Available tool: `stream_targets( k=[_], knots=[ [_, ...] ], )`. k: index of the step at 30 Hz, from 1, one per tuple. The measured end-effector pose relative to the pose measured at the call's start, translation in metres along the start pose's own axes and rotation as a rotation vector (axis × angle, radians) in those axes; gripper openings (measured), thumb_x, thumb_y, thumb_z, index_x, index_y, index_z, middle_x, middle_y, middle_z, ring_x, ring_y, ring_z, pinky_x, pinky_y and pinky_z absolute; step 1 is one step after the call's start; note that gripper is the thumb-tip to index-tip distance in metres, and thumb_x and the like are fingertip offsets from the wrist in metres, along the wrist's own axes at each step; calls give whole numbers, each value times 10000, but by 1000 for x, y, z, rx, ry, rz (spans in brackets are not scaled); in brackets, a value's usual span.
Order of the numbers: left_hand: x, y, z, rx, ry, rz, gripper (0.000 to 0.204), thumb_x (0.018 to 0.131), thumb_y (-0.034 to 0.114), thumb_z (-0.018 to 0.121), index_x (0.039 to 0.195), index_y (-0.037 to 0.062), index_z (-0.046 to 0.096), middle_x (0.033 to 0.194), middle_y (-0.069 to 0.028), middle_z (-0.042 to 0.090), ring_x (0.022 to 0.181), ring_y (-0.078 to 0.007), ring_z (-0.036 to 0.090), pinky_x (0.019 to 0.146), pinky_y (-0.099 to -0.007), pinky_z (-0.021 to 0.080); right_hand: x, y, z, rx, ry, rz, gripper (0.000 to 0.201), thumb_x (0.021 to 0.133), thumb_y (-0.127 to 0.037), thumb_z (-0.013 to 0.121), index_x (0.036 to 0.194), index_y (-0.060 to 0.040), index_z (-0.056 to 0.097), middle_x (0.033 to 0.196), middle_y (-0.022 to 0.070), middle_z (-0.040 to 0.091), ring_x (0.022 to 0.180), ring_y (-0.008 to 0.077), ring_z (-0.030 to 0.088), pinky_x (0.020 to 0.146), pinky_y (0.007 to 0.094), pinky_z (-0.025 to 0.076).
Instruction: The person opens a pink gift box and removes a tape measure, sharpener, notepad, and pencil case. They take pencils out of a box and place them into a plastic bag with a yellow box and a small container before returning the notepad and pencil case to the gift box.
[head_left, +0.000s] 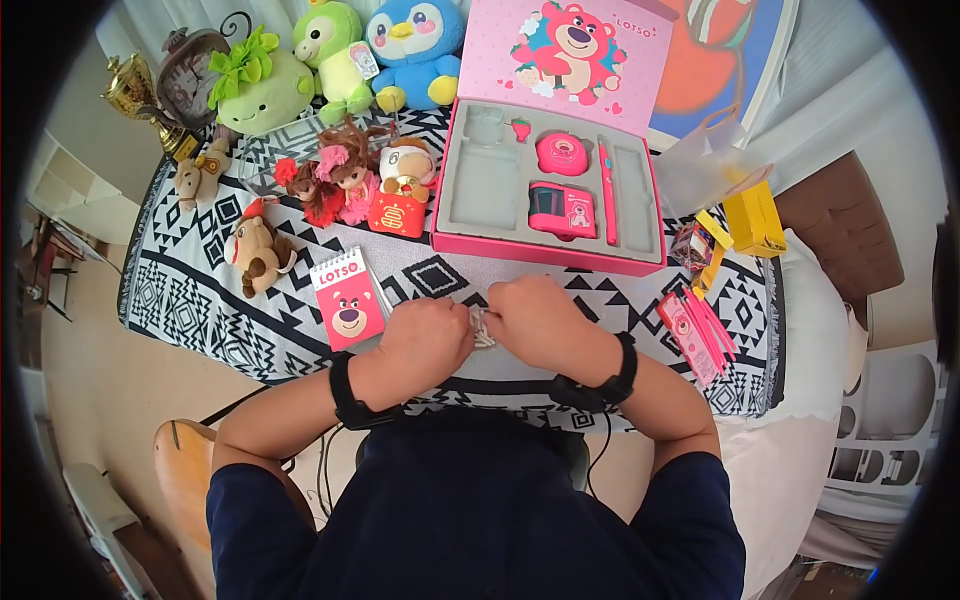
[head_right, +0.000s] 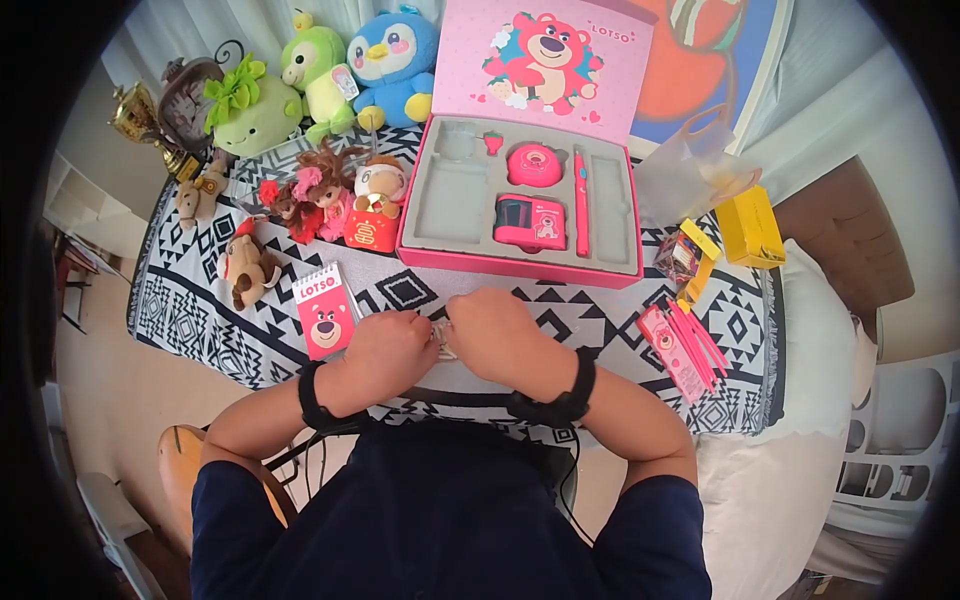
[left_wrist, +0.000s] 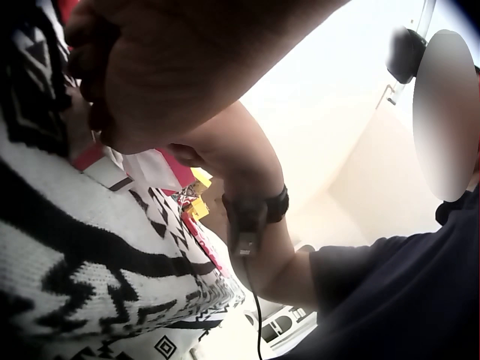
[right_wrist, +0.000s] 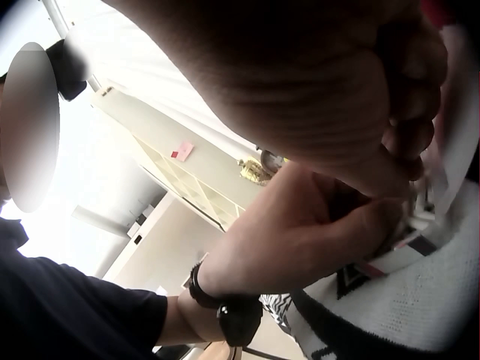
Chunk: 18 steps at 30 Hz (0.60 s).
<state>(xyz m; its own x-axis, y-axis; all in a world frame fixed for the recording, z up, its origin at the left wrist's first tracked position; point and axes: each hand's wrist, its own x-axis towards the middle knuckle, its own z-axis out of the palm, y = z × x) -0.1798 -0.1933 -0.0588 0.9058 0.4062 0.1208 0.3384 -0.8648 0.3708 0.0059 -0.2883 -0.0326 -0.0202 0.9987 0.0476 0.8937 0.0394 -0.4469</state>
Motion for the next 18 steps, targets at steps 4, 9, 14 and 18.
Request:
stream_targets(
  k=[4,9,14,18],
  knots=[
    [-4,-6,-22,-65,52,-20,209,908,197,715,831,5,682,806,-164,698,764,-395,715,678,-495,583,-17,5,-25,2,40,103,215,904,-217,752,920,-8,708,857,178,689,858,408,691,741,525,554],
    [-21,-24,-31,-120,26,-54,341,912,258,781,1081,-14,665,941,-176,689,897,-379,704,769,-483,577,-50,5,-29,-73,254,161,303,919,-293,785,1018,-13,724,975,148,678,955,358,676,786,477,560],
    [-27,-14,-31,-103,-69,13,613,870,292,842,1337,-33,612,1126,-194,649,1052,-377,666,879,-468,565,-58,19,-28,117,3,250,370,943,-303,776,1136,8,723,970,171,689,987,346,679,833,479,570],
    [-23,-15,-23,-92,-107,44,660,861,288,847,1375,-39,594,1153,-188,640,1077,-371,659,916,-451,562,-53,11,-35,403,35,192,338,977,-259,733,1171,17,716,972,183,706,1041,348,680,900,476,562]
  ],
)
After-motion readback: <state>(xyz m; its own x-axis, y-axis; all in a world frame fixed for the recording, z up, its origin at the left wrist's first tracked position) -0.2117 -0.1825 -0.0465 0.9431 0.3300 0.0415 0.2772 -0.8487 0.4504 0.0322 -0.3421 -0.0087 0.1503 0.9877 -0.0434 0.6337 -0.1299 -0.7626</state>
